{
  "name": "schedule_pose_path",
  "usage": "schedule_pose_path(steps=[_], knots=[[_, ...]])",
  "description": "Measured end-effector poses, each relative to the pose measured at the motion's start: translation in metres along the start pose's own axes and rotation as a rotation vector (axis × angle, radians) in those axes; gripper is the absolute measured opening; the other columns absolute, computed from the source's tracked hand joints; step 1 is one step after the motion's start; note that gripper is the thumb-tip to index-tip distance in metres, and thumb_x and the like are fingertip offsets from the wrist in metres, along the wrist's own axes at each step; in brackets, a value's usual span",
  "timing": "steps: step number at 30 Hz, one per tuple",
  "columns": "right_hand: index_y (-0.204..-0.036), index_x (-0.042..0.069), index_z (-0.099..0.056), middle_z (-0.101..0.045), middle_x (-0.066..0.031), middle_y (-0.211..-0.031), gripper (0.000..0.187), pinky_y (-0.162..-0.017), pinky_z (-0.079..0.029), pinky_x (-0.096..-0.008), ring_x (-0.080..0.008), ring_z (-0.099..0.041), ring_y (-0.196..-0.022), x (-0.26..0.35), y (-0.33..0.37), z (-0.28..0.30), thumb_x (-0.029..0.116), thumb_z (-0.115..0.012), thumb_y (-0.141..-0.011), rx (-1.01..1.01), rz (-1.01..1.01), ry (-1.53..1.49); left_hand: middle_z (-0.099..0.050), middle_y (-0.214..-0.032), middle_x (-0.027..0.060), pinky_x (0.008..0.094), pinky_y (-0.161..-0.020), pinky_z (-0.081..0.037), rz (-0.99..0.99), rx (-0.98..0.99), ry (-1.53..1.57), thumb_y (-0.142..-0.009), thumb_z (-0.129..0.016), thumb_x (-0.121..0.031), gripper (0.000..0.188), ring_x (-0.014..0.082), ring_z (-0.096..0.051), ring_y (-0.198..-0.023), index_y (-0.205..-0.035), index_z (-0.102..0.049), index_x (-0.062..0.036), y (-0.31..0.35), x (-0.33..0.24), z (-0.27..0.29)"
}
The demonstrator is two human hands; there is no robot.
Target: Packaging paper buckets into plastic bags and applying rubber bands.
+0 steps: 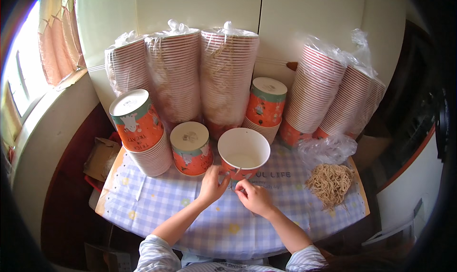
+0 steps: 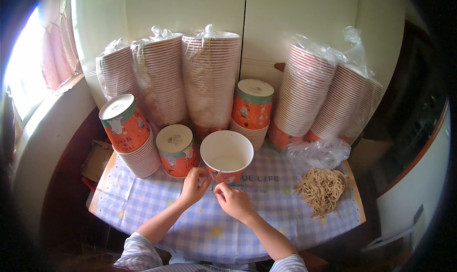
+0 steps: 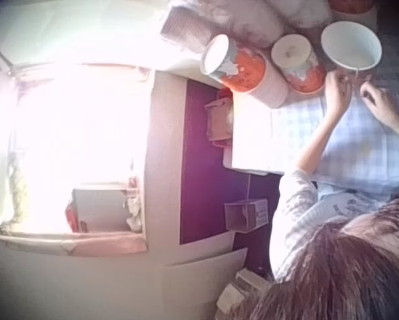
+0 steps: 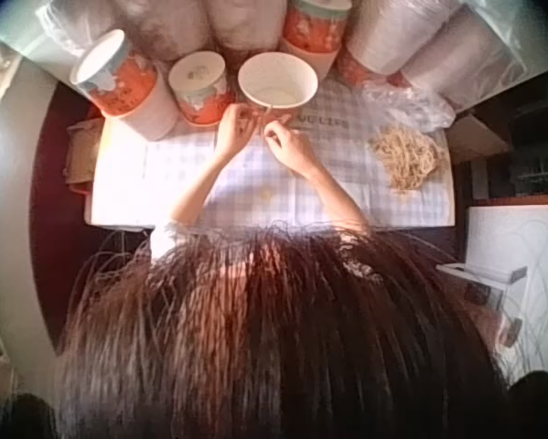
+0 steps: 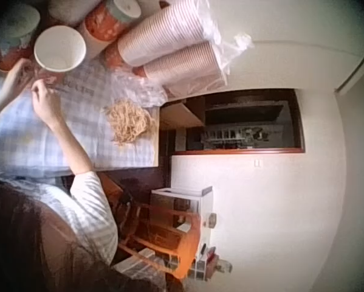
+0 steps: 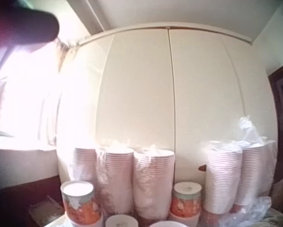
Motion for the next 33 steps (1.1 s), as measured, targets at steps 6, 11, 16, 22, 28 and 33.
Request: schedule_pose_path(steps=[6, 11, 16, 22, 28, 33], knots=[[-0.1, 0.002, -0.05, -0.061, -0.0017, -0.079, 0.015, -0.059, -0.046, -0.0214, -0.0065, -0.056, -0.071, -0.044, 0.023, -0.073, 0.004, -0.053, -0.085, -0.107, -0.306, -0.892, -0.06, -0.09, 0.004, 0.0225, -0.074, -0.042, 0.739, 0.315, 0.873, -0.09, -0.047, -0.022, 0.029, 0.0097, -0.052, -0.084, -0.099, -0.058, 0.0028, 0.046, 0.017, -0.025], [-0.092, 0.002, -0.062, -0.061, 0.0014, -0.077, 0.015, -0.056, -0.041, -0.0181, -0.0034, -0.049, -0.064, -0.041, 0.027, -0.082, 0.014, -0.059, -0.084, -0.058, -0.407, -0.959, -0.058, -0.088, 0.0026, 0.0226, -0.074, -0.042, 0.758, 0.323, 1.001, -0.089, -0.049, -0.021, 0.025, 0.0086, -0.051, -0.083, -0.098, -0.057, 0.0011, 0.052, 0.013, -0.021], [-0.089, 0.0, -0.062, -0.063, -0.0015, -0.077, 0.016, -0.061, -0.044, -0.0209, -0.0042, -0.052, -0.068, -0.044, 0.032, -0.082, 0.014, -0.059, -0.084, -0.061, -0.394, -0.909, -0.057, -0.084, 0.0015, 0.0219, -0.073, -0.042, 0.761, 0.339, 1.048, -0.087, -0.054, -0.016, 0.019, 0.0072, -0.051, -0.08, -0.094, -0.055, 0.0013, 0.055, 0.015, -0.022], [-0.082, 0.001, -0.06, -0.057, 0.0031, -0.067, 0.01, -0.054, -0.041, -0.0198, -0.0025, -0.047, -0.061, -0.037, 0.031, -0.075, 0.012, -0.06, -0.083, -0.086, -0.383, -0.781, -0.058, -0.087, 0.0024, 0.0214, -0.069, -0.045, 0.678, 0.433, 0.96, -0.084, -0.059, -0.01, 0.015, 0.0073, -0.054, -0.079, -0.093, -0.055, 0.0004, 0.061, 0.014, -0.025], [-0.083, 0.001, -0.06, -0.057, 0.0022, -0.066, 0.009, -0.055, -0.042, -0.0207, -0.0031, -0.049, -0.062, -0.035, 0.031, -0.072, 0.01, -0.06, -0.082, -0.092, -0.381, -0.762, -0.058, -0.089, 0.0034, 0.0217, -0.07, -0.046, 0.616, 0.377, 1.011, -0.083, -0.059, -0.009, 0.012, 0.0088, -0.055, -0.078, -0.089, -0.057, 0.0008, 0.063, 0.019, -0.029], [-0.08, 0.0, -0.061, -0.062, -0.0112, -0.07, 0.012, -0.057, -0.046, -0.0266, -0.0106, -0.056, -0.061, -0.038, 0.033, -0.077, 0.012, -0.061, -0.08, -0.103, -0.353, -0.697, -0.058, -0.086, 0.0027, 0.0217, -0.07, -0.046, 0.523, 0.368, 0.851, -0.084, -0.059, -0.01, 0.011, 0.0089, -0.055, -0.077, -0.087, -0.059, 0.0006, 0.061, 0.016, -0.027]])
Point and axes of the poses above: each hand's wrist, its own y-axis away from the middle knuckle, its own z-axis out of the back of the hand, x = y × z, the point moved 1 cm from there along -y, towards the middle knuckle
